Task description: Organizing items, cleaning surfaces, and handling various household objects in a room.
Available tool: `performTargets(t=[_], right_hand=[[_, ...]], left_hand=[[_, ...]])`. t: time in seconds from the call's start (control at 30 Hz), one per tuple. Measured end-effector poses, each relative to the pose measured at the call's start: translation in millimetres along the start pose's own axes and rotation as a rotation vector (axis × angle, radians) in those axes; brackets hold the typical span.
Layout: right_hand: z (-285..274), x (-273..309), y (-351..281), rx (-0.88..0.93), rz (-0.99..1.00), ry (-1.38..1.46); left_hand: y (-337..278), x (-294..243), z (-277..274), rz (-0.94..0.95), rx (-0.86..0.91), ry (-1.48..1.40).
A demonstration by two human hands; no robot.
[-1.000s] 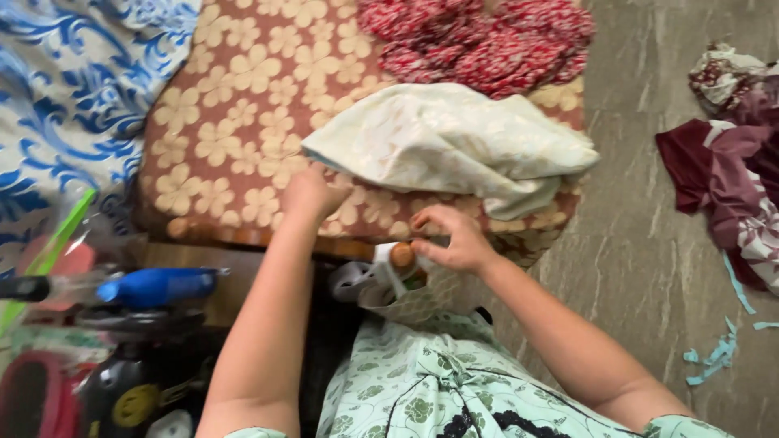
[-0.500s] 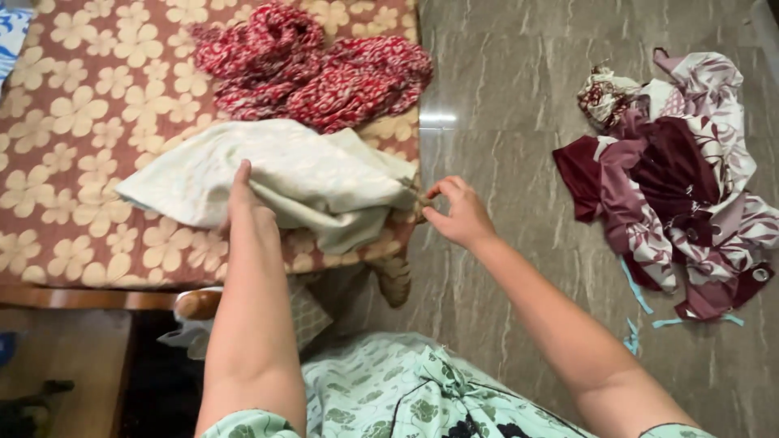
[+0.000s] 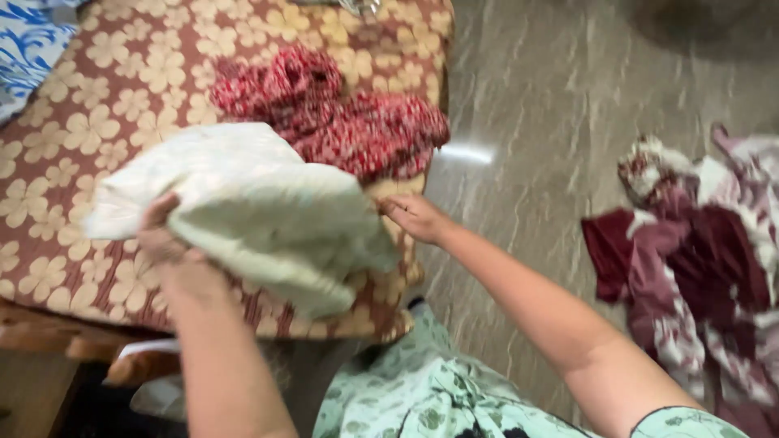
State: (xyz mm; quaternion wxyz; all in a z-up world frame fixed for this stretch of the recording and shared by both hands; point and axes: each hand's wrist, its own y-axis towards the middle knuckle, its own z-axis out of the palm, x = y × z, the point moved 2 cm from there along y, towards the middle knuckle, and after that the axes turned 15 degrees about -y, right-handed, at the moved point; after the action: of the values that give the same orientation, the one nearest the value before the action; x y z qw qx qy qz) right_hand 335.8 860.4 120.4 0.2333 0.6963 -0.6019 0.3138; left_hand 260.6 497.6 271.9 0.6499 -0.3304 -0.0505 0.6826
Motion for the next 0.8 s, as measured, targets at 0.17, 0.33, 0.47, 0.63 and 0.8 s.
performTargets(t=[0.17,0.33,0.47,0.63,0.8], right_hand=[[-53,-3,84,0.006,-0.122,-0.440],[-75,42,145,0.161,-0.096,-0.664],[-64,28,170,0.329,0.008,-0.664],[-63,-36,188,0.367,-0.054,-0.653],[-163,-50,193,0.465,-0.014,-0.759]], left_hand=[[25,-43,41,0.374,0.212,0.195],[66,-68,80,0.289,0.409,0.240],[94,-32,102,0.402,0.092,0.589],[185,22,57,0.682,-0.675,1.310],[210,159,68,0.584,-0.089,1.763]])
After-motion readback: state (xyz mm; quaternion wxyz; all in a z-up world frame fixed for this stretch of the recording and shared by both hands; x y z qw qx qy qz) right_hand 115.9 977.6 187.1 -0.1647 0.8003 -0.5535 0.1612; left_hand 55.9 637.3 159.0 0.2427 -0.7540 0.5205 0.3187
